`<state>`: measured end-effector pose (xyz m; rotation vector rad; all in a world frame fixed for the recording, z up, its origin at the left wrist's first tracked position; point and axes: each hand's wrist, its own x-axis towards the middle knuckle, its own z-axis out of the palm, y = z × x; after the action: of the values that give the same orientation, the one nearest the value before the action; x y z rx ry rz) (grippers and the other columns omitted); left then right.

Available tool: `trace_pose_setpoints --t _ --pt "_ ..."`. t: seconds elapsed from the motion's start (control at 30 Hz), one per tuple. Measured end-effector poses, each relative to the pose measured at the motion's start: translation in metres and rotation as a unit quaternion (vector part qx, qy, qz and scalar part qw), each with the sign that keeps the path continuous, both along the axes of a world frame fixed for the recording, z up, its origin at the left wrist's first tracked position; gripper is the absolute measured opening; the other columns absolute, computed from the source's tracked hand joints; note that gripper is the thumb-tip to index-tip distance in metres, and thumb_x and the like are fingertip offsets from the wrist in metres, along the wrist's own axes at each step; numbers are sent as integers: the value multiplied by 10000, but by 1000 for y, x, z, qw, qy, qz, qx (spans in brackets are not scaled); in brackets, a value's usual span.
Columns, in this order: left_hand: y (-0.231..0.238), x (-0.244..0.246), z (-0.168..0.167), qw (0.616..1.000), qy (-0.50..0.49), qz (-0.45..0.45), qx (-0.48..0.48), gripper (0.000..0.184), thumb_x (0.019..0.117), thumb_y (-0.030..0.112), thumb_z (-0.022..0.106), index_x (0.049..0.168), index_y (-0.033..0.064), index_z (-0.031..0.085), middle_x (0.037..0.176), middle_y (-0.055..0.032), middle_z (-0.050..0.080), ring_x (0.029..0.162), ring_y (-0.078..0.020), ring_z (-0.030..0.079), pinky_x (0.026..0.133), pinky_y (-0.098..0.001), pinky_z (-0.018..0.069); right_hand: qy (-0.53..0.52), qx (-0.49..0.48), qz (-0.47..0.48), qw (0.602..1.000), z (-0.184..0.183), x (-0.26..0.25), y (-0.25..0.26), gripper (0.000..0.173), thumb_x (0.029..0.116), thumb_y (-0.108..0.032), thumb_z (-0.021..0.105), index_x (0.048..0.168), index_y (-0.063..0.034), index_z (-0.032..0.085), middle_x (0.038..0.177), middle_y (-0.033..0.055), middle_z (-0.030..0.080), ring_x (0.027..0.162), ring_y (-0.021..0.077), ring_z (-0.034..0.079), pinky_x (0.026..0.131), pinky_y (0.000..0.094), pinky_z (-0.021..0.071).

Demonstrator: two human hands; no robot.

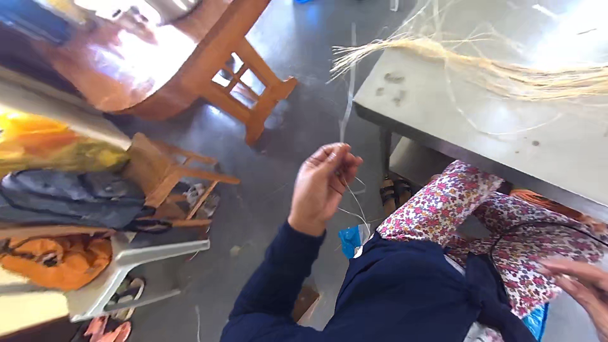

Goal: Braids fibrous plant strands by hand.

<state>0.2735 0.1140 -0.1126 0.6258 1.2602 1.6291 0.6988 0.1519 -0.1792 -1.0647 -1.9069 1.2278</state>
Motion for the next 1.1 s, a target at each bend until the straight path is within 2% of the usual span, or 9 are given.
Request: trace_pose_setpoints --t 0.07,0.17,0.3,0.5,0.6,0.73,0.87,1.0,1.1 --pt "16 30 -14 994 -85 -70 -12 266 1084 126 460 978 140 704 847 26 706 754 -44 690 728 -199 600 38 30 10 999 10 -34 7 190 1026 -324 619 1160 -282 747 1121 -134 739 1046 24 688 938 228 574" --pt "31 66 -32 980 -154 -116 -43 283 1061 32 461 936 64 713 812 -31 721 716 -79 706 697 -223 611 98 45 -17 994 22 -76 18 152 1010 -248 645 1072 -179 766 1032 -88 747 947 19 699 851 200 595" --pt "42 102 -47 986 -86 -144 -2 221 1018 -10 536 949 57 736 821 -48 757 728 -101 734 706 -253 626 135 34 -95 986 13 -112 31 89 926 -59 689 990 -56 750 937 -32 735 833 29 694 790 219 609" --pt "57 127 -55 970 -132 -206 1 218 1032 16 526 968 73 726 858 -55 754 761 -106 735 720 -253 625 194 -123 -54 972 -17 -127 37 398 852 -18 743 1247 -18 688 1115 18 729 927 53 692 822 237 596" --pt "61 134 -57 960 -155 -233 -22 224 1032 10 521 946 63 720 843 -54 742 721 -87 714 685 -228 610 234 -197 -19 952 -25 -127 36 286 840 -4 749 1123 -36 728 970 -33 746 884 20 689 822 225 587" --pt "62 137 -60 956 -163 -238 -45 229 1027 -10 523 927 51 720 833 -68 743 693 -82 709 646 -216 603 240 -237 -33 941 -27 -129 34 139 857 59 721 970 -20 734 838 -17 756 777 38 714 773 233 610" --pt "63 134 -63 969 -119 -211 -56 255 1050 13 478 971 39 719 949 -107 773 826 -137 753 717 -258 619 201 -221 -48 953 -28 -125 29 48 886 34 722 895 -8 741 789 -14 752 721 24 704 729 211 600" --pt "71 135 -73 985 -82 -134 -75 228 1074 77 486 1028 49 707 1018 -90 774 904 -140 750 751 -264 613 335 -155 -136 919 -38 -124 24 139 886 47 705 886 -70 780 869 21 775 823 74 732 788 246 610" --pt "70 143 -78 983 -76 -137 -91 215 1076 73 479 1030 33 685 992 -95 769 894 -153 747 771 -286 614 371 -161 -215 889 -44 -126 27 160 886 45 697 859 -84 787 988 44 759 920 110 707 839 268 596"
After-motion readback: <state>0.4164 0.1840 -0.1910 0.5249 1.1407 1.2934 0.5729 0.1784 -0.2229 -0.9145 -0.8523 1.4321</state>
